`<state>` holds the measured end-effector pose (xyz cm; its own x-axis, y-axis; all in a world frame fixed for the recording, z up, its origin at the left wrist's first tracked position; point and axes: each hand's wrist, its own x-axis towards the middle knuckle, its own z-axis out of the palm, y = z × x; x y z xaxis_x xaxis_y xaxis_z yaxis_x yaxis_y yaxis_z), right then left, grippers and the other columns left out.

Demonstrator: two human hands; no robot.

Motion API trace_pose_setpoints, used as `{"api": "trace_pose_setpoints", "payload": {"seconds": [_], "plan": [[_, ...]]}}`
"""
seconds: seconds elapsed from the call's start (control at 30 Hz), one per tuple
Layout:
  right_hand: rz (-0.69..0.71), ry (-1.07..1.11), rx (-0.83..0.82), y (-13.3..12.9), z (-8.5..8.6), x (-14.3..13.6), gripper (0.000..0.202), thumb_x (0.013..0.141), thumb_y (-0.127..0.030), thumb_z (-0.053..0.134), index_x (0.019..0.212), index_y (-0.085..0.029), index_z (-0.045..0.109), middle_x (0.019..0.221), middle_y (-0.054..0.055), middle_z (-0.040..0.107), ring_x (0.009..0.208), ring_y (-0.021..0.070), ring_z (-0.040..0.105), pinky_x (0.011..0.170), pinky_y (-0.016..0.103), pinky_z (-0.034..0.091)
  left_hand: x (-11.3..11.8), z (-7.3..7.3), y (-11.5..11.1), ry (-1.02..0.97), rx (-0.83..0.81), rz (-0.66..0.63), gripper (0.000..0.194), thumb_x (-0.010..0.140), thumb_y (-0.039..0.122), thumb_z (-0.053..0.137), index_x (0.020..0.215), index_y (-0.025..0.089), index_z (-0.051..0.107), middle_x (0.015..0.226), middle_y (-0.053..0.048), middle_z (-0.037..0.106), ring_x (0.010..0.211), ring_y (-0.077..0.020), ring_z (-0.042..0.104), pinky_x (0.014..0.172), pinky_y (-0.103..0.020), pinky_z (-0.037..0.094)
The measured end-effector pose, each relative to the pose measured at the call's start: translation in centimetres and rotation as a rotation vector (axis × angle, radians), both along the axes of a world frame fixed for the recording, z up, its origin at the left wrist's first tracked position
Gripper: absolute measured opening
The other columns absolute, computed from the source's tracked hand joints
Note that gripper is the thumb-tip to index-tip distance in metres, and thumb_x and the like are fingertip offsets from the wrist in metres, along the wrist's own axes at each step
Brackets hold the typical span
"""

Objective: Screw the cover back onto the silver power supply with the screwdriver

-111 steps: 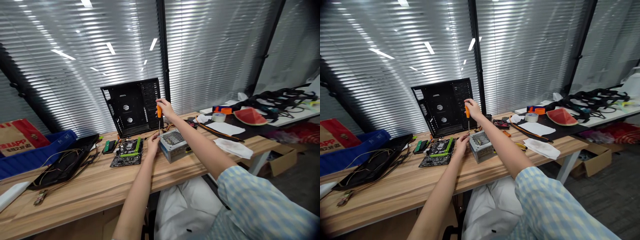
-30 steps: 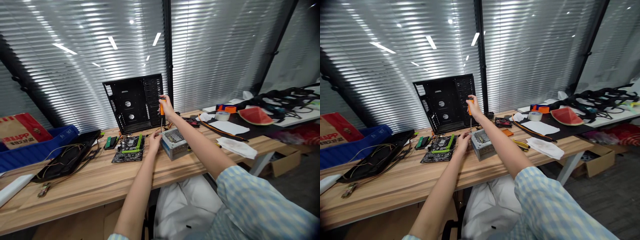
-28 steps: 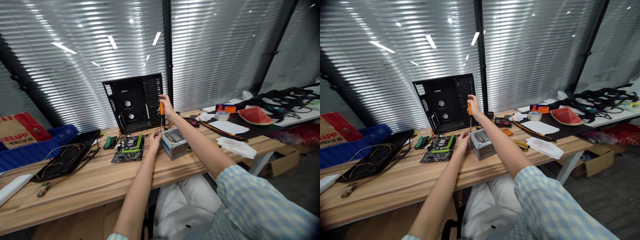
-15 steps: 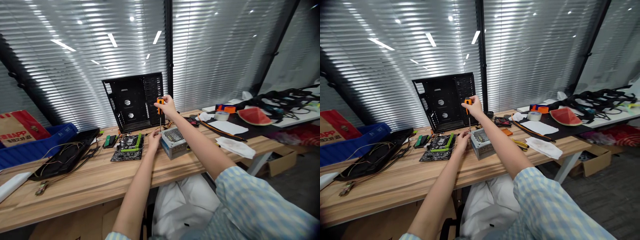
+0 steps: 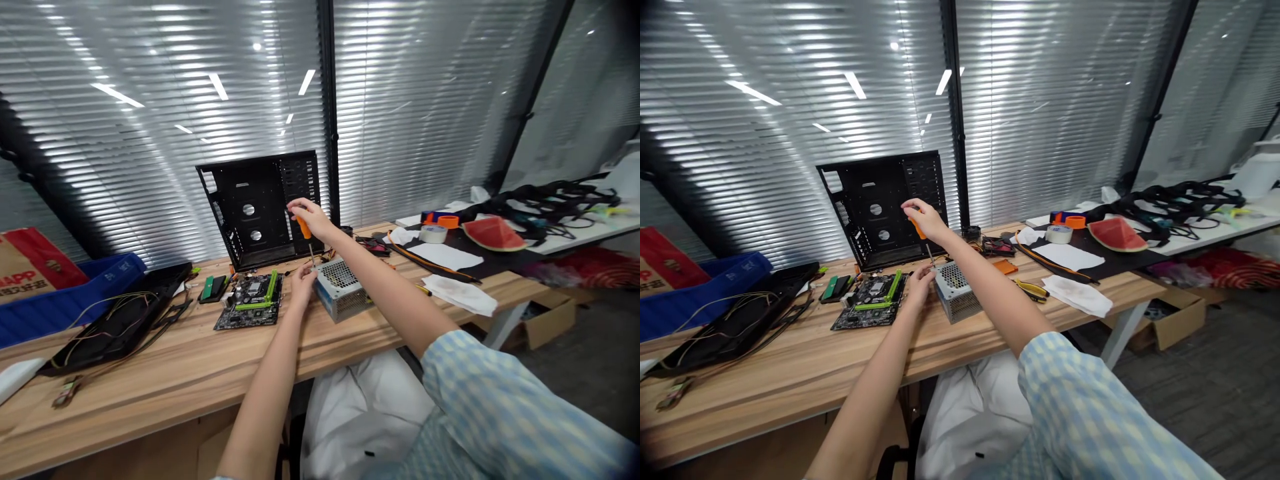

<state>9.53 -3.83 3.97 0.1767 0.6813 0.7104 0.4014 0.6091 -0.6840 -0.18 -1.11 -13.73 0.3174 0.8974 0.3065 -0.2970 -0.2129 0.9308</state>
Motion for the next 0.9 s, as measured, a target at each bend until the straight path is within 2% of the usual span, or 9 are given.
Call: {"api": "trace_pose_setpoints", "payload": {"seconds": [0.07, 0.13, 0.23, 0.33, 0.47, 0.57, 0.7, 0.83, 0.9], "plan": [[0.152, 0.125, 0.019, 0.3, 0.0, 0.0, 0.025, 0.080, -0.035, 0.063, 0.102, -0.023, 0.067, 0.102, 0.002, 0.069, 0.093, 0.0162, 0.065, 0.090, 0.031, 0.052, 0.0, 0.0, 0.1, -0.007, -0.006, 0.000, 0.032, 0.060, 0.025, 0.077, 0.090, 0.016, 0.070, 0.083, -0.005, 0.069, 0.081, -0.0182, 0.063, 0.081, -0.031, 0.047], [0.167, 0.171, 0.027, 0.4, 0.1, 0.1, 0.029, 0.074, -0.038, 0.070, 0.098, -0.022, 0.069, 0.096, 0.002, 0.070, 0.083, 0.0166, 0.066, 0.082, 0.031, 0.054, 0.1, 0.0, 0.2, -0.015, -0.015, -0.002, 0.033, 0.059, 0.026, 0.078, 0.090, 0.016, 0.070, 0.083, -0.005, 0.070, 0.080, -0.0184, 0.063, 0.081, -0.031, 0.048], [-0.006, 0.108, 0.013, 0.3, 0.1, 0.1, 0.030, 0.076, -0.045, 0.069, 0.091, -0.019, 0.070, 0.086, 0.002, 0.069, 0.069, 0.0160, 0.064, 0.073, 0.033, 0.055, 0.2, 0.0, 0.3, -0.023, -0.031, -0.007, 0.036, 0.057, 0.029, 0.079, 0.089, 0.016, 0.069, 0.084, -0.006, 0.070, 0.080, -0.0192, 0.064, 0.081, -0.032, 0.048], [-0.196, 0.004, 0.001, -0.2, 0.4, 0.0, 0.028, 0.089, -0.036, 0.054, 0.104, -0.019, 0.070, 0.096, 0.004, 0.071, 0.086, 0.0181, 0.067, 0.087, 0.034, 0.053, 0.3, -0.1, 0.4, -0.021, -0.045, -0.006, 0.038, 0.056, 0.032, 0.080, 0.088, 0.015, 0.069, 0.083, -0.006, 0.071, 0.080, -0.0199, 0.065, 0.082, -0.033, 0.048], [-0.308, -0.125, -0.093, -1.0, 1.1, 0.1, 0.038, 0.090, -0.020, 0.043, 0.119, -0.019, 0.067, 0.115, 0.005, 0.071, 0.107, 0.0190, 0.065, 0.099, 0.033, 0.047, 0.2, -0.2, 0.5, -0.008, -0.058, 0.004, 0.038, 0.056, 0.032, 0.081, 0.087, 0.014, 0.069, 0.081, -0.006, 0.071, 0.078, -0.0193, 0.065, 0.082, -0.034, 0.048], [-0.382, -0.210, -0.085, -1.4, 1.4, 0.7, 0.032, 0.089, -0.029, 0.055, 0.115, -0.021, 0.070, 0.117, 0.004, 0.071, 0.109, 0.0202, 0.064, 0.102, 0.033, 0.045, 0.1, -0.1, 0.4, 0.006, -0.060, 0.007, 0.035, 0.057, 0.031, 0.081, 0.086, 0.014, 0.071, 0.079, -0.006, 0.071, 0.076, -0.0193, 0.065, 0.080, -0.033, 0.049], [-0.496, -0.281, -0.084, -1.7, 1.3, 1.2, 0.034, 0.083, -0.044, 0.067, 0.109, -0.022, 0.071, 0.104, 0.005, 0.071, 0.099, 0.0221, 0.064, 0.093, 0.034, 0.047, 0.0, 0.1, 0.3, 0.025, -0.052, 0.019, 0.032, 0.057, 0.031, 0.080, 0.084, 0.015, 0.072, 0.080, -0.006, 0.072, 0.078, -0.0203, 0.065, 0.080, -0.033, 0.049], [-0.662, -0.407, -0.109, -2.3, 1.1, 0.7, 0.035, 0.083, -0.050, 0.066, 0.107, -0.025, 0.069, 0.105, 0.007, 0.062, 0.098, 0.0250, 0.061, 0.084, 0.035, 0.047, 0.0, 0.0, 0.4, 0.034, -0.041, 0.026, 0.030, 0.058, 0.031, 0.078, 0.083, 0.015, 0.073, 0.082, -0.007, 0.072, 0.080, -0.0210, 0.066, 0.081, -0.033, 0.049], [-0.688, -0.447, -0.127, -2.6, 1.0, 0.4, 0.038, 0.085, -0.055, 0.062, 0.109, -0.027, 0.068, 0.107, 0.008, 0.059, 0.098, 0.0262, 0.061, 0.082, 0.036, 0.047, 0.0, -0.1, 0.5, 0.037, -0.036, 0.028, 0.031, 0.058, 0.031, 0.078, 0.083, 0.014, 0.073, 0.083, -0.008, 0.073, 0.080, -0.0214, 0.066, 0.082, -0.034, 0.049]]}}
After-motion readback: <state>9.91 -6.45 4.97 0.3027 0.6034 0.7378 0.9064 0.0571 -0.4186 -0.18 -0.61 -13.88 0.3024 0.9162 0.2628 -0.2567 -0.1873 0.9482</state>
